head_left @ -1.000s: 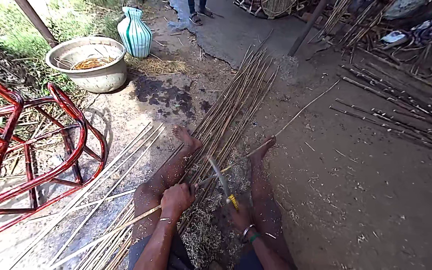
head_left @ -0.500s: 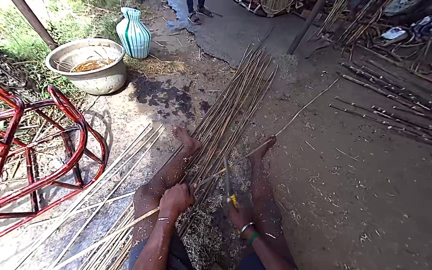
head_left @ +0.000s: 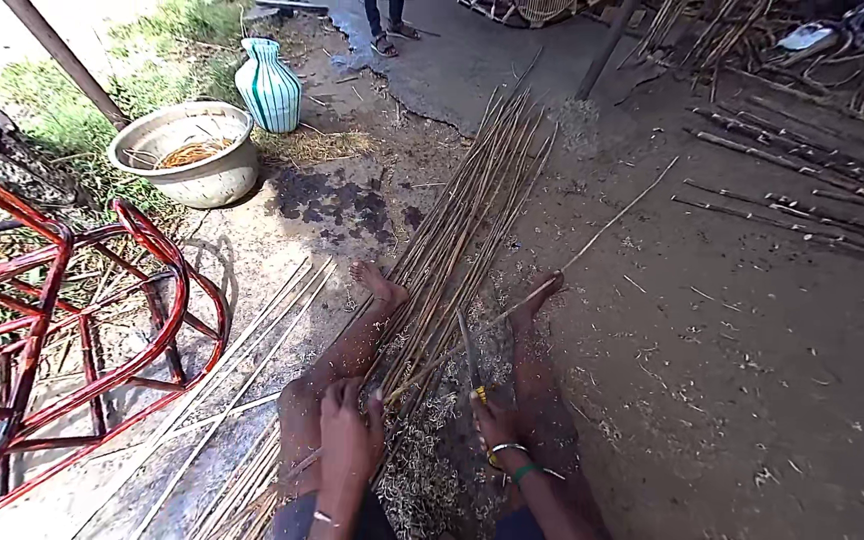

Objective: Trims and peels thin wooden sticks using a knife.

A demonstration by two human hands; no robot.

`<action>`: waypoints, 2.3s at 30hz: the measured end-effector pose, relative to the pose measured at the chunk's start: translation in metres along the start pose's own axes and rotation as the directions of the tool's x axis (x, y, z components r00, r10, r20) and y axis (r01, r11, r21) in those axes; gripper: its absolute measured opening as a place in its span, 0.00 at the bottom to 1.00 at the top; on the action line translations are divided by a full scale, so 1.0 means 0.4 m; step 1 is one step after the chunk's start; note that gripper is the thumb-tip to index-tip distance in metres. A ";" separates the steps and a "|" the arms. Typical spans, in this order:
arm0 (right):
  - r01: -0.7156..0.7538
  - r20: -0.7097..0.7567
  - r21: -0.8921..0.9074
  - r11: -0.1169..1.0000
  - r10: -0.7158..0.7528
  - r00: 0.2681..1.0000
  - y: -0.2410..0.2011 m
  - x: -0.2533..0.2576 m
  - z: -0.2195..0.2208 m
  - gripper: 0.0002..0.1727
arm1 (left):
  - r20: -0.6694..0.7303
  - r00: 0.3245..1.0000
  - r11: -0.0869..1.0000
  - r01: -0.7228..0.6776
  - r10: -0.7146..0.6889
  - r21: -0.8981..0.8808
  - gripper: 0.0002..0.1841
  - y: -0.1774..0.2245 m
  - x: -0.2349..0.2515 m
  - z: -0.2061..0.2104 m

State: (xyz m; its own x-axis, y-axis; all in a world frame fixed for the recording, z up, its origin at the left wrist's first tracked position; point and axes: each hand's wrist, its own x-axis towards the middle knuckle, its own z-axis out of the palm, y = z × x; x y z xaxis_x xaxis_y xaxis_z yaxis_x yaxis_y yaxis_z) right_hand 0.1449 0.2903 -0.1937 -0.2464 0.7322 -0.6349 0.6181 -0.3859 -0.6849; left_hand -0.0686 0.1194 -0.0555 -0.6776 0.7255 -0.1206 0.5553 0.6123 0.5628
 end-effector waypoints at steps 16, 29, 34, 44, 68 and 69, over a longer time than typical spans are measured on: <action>0.314 0.172 -0.331 0.890 -0.270 0.947 0.021 -0.015 -0.017 0.30 | 0.252 0.962 0.963 0.032 -0.101 0.266 0.25 0.049 0.082 0.100; 0.291 0.179 -0.398 0.870 -0.237 0.955 0.016 -0.027 -0.012 0.30 | 0.310 0.941 0.942 0.024 -0.134 0.335 0.28 0.031 0.088 0.075; 0.308 0.235 -0.429 0.849 -0.224 0.946 0.016 -0.031 -0.012 0.31 | 0.342 0.923 0.929 0.039 -0.175 0.369 0.30 0.038 0.093 0.069; 0.174 -0.001 -0.260 0.950 -0.180 0.984 0.047 0.001 -0.004 0.33 | 0.385 0.902 0.923 0.037 -0.196 0.383 0.33 0.035 0.090 0.057; 0.299 0.205 -0.438 0.848 -0.230 0.951 0.015 -0.030 -0.001 0.31 | 0.515 0.834 0.925 -0.015 -0.198 0.379 0.33 0.015 0.128 0.058; 0.254 0.129 -0.408 0.877 -0.220 0.967 0.022 -0.020 -0.003 0.31 | 0.512 0.835 0.925 -0.009 -0.203 0.381 0.33 0.018 0.127 0.058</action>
State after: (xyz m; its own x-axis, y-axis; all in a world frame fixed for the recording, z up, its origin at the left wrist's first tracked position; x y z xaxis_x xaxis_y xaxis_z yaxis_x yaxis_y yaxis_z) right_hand 0.1534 0.2816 -0.1942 -0.4706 0.7203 -0.5096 0.7840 0.0764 -0.6160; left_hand -0.0878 0.1678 -0.0766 -0.4311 0.6423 -0.6337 0.7033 0.6792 0.2100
